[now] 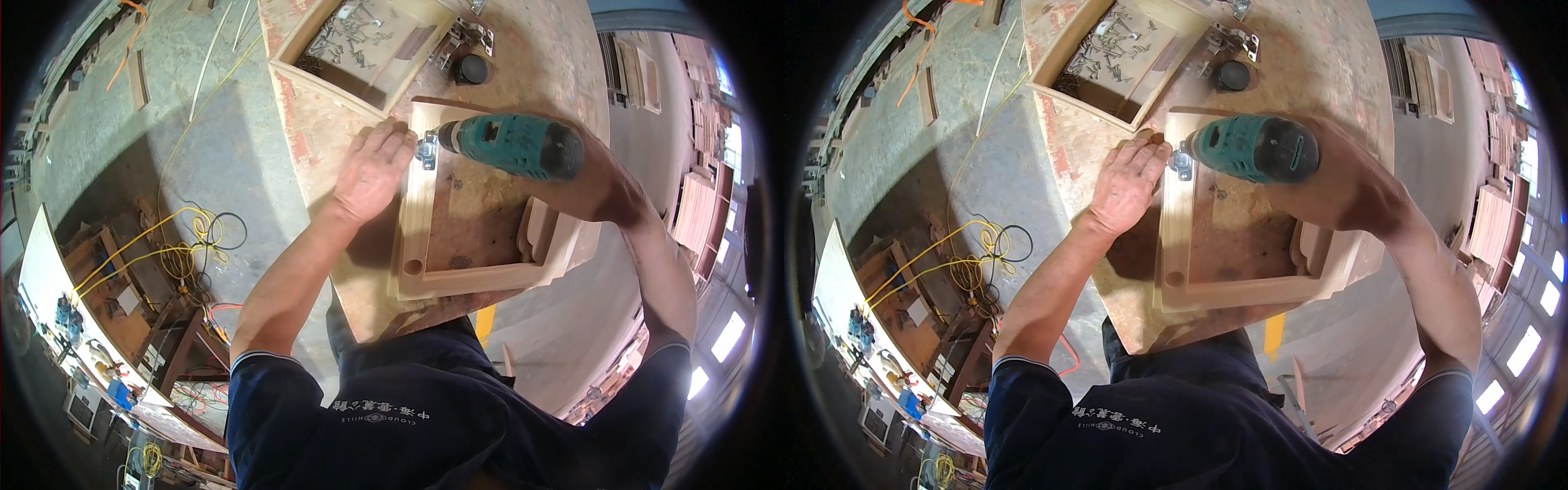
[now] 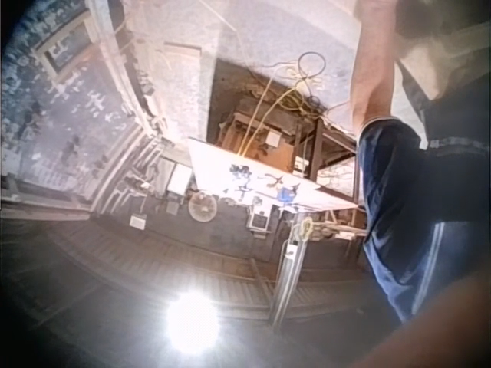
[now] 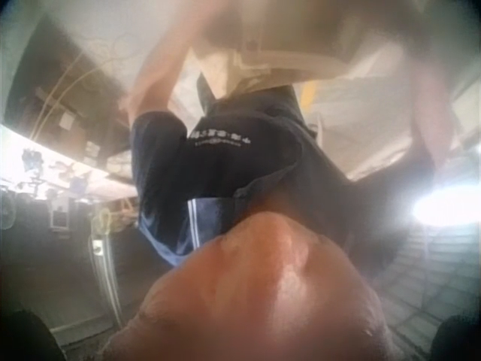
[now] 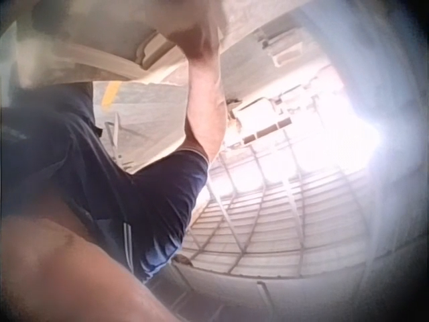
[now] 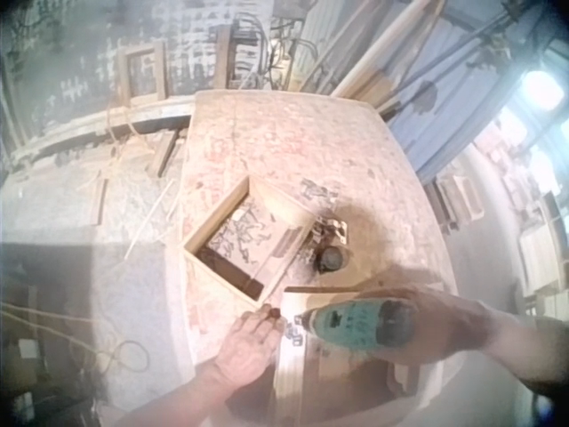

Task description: The person measures a wooden drawer frame with a tape measure, retrieves a wooden box of screws, and uses a power drill to attach metal hinges to the inner corners of the frame on a workbench.

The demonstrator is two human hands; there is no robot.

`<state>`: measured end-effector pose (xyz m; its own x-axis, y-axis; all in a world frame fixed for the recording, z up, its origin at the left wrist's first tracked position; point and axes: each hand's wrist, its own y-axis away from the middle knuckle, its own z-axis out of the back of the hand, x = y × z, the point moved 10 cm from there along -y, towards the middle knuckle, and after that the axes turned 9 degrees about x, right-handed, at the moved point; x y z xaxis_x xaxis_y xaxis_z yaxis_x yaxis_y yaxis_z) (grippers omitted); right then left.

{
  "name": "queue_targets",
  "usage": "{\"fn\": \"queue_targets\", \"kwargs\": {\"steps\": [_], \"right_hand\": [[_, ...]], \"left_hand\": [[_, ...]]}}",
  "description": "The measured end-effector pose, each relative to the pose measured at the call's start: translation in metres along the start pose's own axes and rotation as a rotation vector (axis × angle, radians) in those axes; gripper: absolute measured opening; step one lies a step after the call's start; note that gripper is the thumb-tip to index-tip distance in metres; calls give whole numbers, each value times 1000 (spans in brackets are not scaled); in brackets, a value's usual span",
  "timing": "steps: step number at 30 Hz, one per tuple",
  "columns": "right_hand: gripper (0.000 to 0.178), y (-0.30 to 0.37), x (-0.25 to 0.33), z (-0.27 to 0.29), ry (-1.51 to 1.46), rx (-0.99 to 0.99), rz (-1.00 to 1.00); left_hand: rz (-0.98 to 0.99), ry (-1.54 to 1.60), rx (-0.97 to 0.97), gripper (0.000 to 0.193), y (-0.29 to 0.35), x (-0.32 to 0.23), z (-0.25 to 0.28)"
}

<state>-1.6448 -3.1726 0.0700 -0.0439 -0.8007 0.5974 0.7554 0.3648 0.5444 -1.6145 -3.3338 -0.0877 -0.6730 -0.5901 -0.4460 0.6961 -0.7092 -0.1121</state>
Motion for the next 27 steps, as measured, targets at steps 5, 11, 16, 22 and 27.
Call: {"fn": "queue_targets", "kwargs": {"steps": [5, 11, 16, 22, 27], "right_hand": [[54, -4, 10, -1, -88, 32, 36], [55, -2, 5, -2, -68, 11, 62], [54, -4, 0, -2, -48, 3, 50], [57, -9, 32, -5, -17, 59, 203], [58, -8, 22, -4, 64, 23, 182]], "left_hand": [[1, -11, -3, 41, 1, 0, 0], [6, -13, 27, 41, 0, 0, -1], [-3, -29, 12, 44, 1, 2, -1], [-8, -35, 0, 42, -1, 0, 5], [-23, -35, -41, 37, -1, -2, 12]]}}
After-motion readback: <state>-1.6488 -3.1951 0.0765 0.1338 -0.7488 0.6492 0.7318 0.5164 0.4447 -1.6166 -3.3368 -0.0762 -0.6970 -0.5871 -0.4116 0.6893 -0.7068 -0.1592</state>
